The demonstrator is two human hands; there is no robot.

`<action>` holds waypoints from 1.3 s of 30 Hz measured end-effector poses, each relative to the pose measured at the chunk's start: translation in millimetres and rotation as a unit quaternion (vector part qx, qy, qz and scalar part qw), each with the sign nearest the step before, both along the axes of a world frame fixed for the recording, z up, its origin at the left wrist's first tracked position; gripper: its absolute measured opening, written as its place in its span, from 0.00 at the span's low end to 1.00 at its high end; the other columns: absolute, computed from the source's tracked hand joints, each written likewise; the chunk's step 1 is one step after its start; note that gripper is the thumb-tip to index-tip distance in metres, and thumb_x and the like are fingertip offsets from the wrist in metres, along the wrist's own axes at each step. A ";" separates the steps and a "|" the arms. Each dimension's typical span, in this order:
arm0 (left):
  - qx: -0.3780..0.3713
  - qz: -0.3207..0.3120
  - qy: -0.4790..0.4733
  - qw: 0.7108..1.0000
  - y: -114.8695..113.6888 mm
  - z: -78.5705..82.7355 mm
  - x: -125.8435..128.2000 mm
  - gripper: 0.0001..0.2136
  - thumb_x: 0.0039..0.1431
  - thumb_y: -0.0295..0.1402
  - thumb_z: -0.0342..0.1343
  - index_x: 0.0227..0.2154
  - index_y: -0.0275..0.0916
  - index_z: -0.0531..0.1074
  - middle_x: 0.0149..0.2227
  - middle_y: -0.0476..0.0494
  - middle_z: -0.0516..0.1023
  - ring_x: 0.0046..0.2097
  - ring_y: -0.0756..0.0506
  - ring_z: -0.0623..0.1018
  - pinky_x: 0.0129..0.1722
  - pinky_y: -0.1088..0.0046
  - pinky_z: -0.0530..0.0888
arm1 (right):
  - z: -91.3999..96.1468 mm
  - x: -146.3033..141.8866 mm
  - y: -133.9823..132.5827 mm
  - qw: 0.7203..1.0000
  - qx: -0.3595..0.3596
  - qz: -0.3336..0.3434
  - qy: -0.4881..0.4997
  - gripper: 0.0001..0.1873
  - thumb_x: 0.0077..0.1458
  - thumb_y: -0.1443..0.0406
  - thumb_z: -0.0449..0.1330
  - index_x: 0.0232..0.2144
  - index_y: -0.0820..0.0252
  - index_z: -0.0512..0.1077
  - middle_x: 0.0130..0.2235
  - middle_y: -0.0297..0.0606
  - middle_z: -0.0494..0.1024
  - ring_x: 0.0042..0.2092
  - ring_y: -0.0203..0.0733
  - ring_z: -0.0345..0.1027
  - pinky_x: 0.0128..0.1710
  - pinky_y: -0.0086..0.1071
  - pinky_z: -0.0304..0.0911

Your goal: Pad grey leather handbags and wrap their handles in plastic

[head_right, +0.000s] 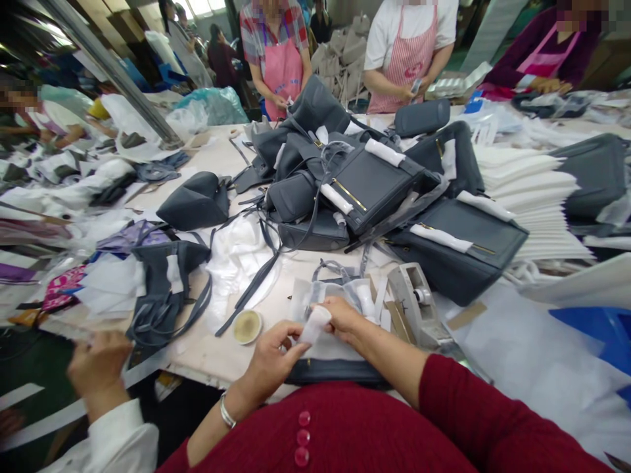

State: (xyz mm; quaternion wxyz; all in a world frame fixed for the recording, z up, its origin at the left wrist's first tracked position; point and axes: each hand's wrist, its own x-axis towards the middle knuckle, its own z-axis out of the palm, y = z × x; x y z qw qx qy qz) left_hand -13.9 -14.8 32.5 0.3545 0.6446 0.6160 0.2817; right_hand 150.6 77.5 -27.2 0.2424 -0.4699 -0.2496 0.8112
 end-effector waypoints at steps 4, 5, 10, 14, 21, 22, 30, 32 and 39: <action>-0.007 0.019 -0.044 0.999 -0.3 -3.4 10.9 0.03 0.57 0.32 0.57 0.34 0.40 0.71 0.33 0.48 0.73 0.34 0.49 0.73 0.36 0.74 0.71 | 3.6 -2.6 -13.1 0.996 -0.059 0.020 0.070 0.18 0.36 0.62 0.66 0.19 0.59 0.59 0.15 0.22 0.56 0.17 0.25 0.45 0.17 0.23 0.40; -0.013 0.040 -0.045 0.998 1.1 -7.2 12.1 0.03 0.57 0.32 0.56 0.33 0.40 0.71 0.33 0.48 0.73 0.35 0.49 0.73 0.37 0.73 0.71 | 4.2 -2.4 -16.1 0.995 -0.063 0.035 0.069 0.16 0.37 0.63 0.66 0.20 0.59 0.60 0.15 0.21 0.55 0.17 0.24 0.43 0.16 0.22 0.37; -0.056 0.109 -0.012 0.992 6.0 -26.0 11.4 0.10 0.52 0.33 0.59 0.38 0.38 0.71 0.37 0.45 0.72 0.36 0.48 0.74 0.38 0.70 0.72 | 4.1 1.6 -23.0 0.997 -0.034 0.070 0.015 0.13 0.35 0.66 0.65 0.25 0.61 0.65 0.15 0.20 0.54 0.17 0.23 0.40 0.17 0.21 0.35; -0.079 0.077 0.041 0.993 7.1 -27.3 8.4 0.11 0.56 0.35 0.56 0.42 0.40 0.72 0.39 0.44 0.73 0.38 0.46 0.74 0.43 0.66 0.71 | 4.8 5.8 -21.7 0.995 -0.002 0.091 0.036 0.12 0.37 0.65 0.66 0.25 0.62 0.66 0.16 0.20 0.55 0.17 0.24 0.41 0.17 0.22 0.38; -0.125 0.031 0.062 0.990 15.0 -19.0 7.6 0.09 0.60 0.36 0.51 0.35 0.39 0.74 0.38 0.42 0.75 0.45 0.42 0.73 0.47 0.66 0.68 | 10.4 8.5 -22.0 0.989 0.032 0.115 0.088 0.16 0.40 0.60 0.66 0.29 0.64 0.69 0.19 0.27 0.64 0.19 0.27 0.51 0.18 0.23 0.45; -0.127 0.030 0.067 0.989 16.0 -18.8 8.0 0.10 0.60 0.38 0.51 0.34 0.38 0.74 0.36 0.42 0.74 0.45 0.42 0.73 0.47 0.67 0.68 | 10.1 5.8 -22.7 0.992 0.031 0.103 0.059 0.17 0.41 0.58 0.66 0.30 0.63 0.68 0.19 0.26 0.63 0.19 0.26 0.50 0.17 0.23 0.43; -0.227 -0.025 0.005 0.974 20.4 -6.4 -1.5 0.16 0.62 0.46 0.48 0.36 0.38 0.72 0.26 0.49 0.73 0.29 0.49 0.71 0.29 0.75 0.65 | 9.7 -14.6 -30.9 1.000 -0.012 -0.004 -0.025 0.21 0.40 0.55 0.66 0.30 0.60 0.62 0.17 0.21 0.58 0.16 0.25 0.44 0.16 0.22 0.36; -0.284 -0.032 -0.063 0.956 21.0 -2.4 -4.4 0.17 0.60 0.47 0.49 0.41 0.39 0.71 0.29 0.49 0.75 0.30 0.49 0.73 0.26 0.76 0.64 | 10.2 -13.5 -31.8 1.000 -0.021 -0.004 0.004 0.21 0.40 0.55 0.67 0.30 0.60 0.63 0.18 0.22 0.60 0.17 0.24 0.43 0.16 0.22 0.36; -0.383 0.019 -0.229 0.895 21.0 1.9 3.5 0.19 0.60 0.49 0.49 0.43 0.38 0.66 0.33 0.46 0.75 0.30 0.50 0.76 0.20 0.81 0.58 | 6.7 -10.3 -33.7 0.994 -0.070 -0.017 0.086 0.20 0.40 0.55 0.67 0.26 0.60 0.63 0.16 0.22 0.57 0.17 0.26 0.44 0.16 0.23 0.38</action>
